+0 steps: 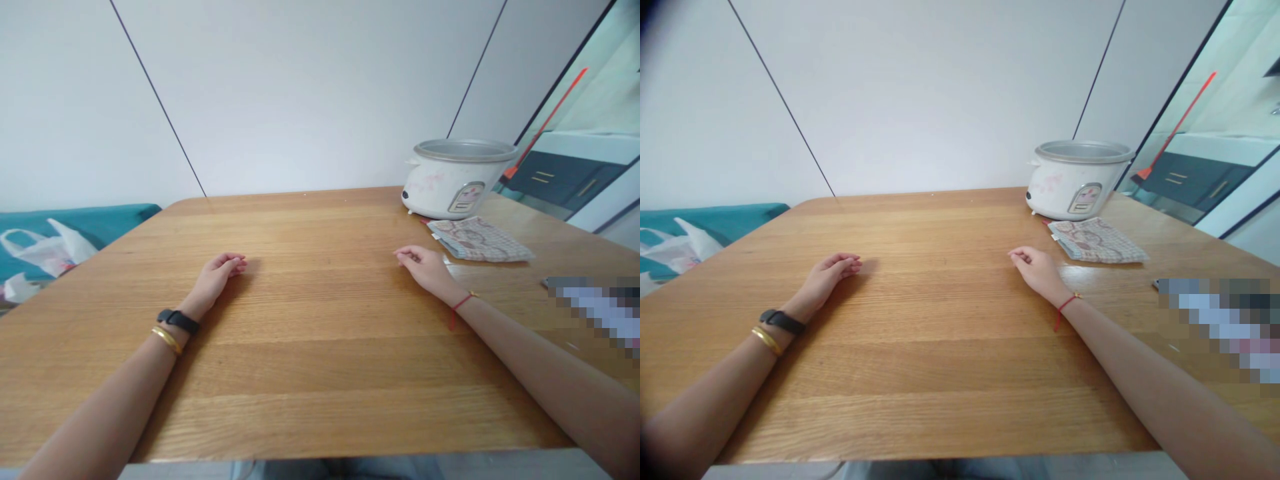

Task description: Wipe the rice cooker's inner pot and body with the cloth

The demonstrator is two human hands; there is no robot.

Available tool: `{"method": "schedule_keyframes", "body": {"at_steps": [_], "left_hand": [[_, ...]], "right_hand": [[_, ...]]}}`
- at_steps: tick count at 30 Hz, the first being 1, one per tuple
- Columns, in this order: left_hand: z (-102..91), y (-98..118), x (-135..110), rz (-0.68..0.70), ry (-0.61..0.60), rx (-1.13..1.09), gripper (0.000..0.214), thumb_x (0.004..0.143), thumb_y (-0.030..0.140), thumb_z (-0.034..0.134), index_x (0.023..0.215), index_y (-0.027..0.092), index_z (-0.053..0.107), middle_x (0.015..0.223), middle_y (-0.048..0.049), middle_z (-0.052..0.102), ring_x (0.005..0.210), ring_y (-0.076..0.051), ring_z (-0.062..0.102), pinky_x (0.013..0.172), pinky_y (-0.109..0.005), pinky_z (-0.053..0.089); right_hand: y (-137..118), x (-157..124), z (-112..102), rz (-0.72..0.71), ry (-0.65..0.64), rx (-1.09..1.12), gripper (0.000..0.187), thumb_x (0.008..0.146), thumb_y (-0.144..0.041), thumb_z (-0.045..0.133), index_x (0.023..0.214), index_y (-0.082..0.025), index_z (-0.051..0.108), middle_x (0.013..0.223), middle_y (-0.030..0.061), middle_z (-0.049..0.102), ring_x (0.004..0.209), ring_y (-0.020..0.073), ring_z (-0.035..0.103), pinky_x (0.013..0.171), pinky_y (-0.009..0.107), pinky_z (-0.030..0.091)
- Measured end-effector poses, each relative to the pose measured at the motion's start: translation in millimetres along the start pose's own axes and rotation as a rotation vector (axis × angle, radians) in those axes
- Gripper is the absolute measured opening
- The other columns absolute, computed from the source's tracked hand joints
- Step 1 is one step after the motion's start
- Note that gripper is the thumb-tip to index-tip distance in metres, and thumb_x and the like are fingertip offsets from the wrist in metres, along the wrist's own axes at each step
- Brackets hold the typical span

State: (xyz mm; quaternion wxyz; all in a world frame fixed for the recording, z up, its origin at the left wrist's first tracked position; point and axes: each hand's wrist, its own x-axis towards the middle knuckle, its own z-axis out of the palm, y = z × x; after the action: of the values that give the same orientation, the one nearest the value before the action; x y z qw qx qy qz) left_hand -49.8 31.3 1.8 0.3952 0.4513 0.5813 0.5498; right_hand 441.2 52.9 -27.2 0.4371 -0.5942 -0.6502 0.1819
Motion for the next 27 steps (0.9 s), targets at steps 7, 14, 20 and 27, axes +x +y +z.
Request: {"method": "schedule_keyframes", "body": {"at_steps": [7,14,20,27], "left_hand": [[0.3,1,-2,0.008,0.007,0.017,0.036,0.063,0.040,0.082,0.088,0.016,0.072,0.085,-0.0073,0.074,0.078,-0.019,0.068,0.079,-0.031,0.057],[2.0,-1,-2,0.030,0.029,0.032,0.040,0.060,0.044,0.084,0.086,0.017,0.071,0.085,-0.0062,0.073,0.080,-0.019,0.068,0.084,-0.033,0.056],[2.3,-3,-3,0.045,0.072,0.040,0.044,0.055,0.049,0.085,0.082,0.018,0.071,0.082,-0.0051,0.073,0.080,-0.020,0.068,0.083,-0.033,0.056],[1.1,-3,-5,0.039,0.108,0.100,0.047,0.055,0.058,0.087,0.081,0.021,0.072,0.081,-0.0055,0.073,0.081,-0.024,0.069,0.081,-0.036,0.058]], "right_hand": [[6,-1,1,-0.027,-0.001,-0.002,0.025,0.086,-0.040,0.060,0.090,-0.021,0.075,0.078,0.0069,0.075,0.074,0.0224,0.068,0.072,0.036,0.055],[11,26,-10,-0.311,0.085,-0.349,0.023,0.092,-0.034,0.058,0.101,-0.021,0.076,0.113,0.0132,0.075,0.109,0.0307,0.066,0.103,0.050,0.047],[8,116,-90,-0.287,0.351,-0.808,0.062,0.087,-0.030,0.077,0.144,-0.011,0.063,0.163,0.0275,0.041,0.147,0.0458,0.032,0.112,0.063,0.021],[56,188,-164,0.020,0.477,-0.819,0.106,0.090,-0.083,0.053,0.161,-0.006,0.042,0.161,0.0368,0.034,0.151,0.0419,0.027,0.094,0.056,0.028]]}}
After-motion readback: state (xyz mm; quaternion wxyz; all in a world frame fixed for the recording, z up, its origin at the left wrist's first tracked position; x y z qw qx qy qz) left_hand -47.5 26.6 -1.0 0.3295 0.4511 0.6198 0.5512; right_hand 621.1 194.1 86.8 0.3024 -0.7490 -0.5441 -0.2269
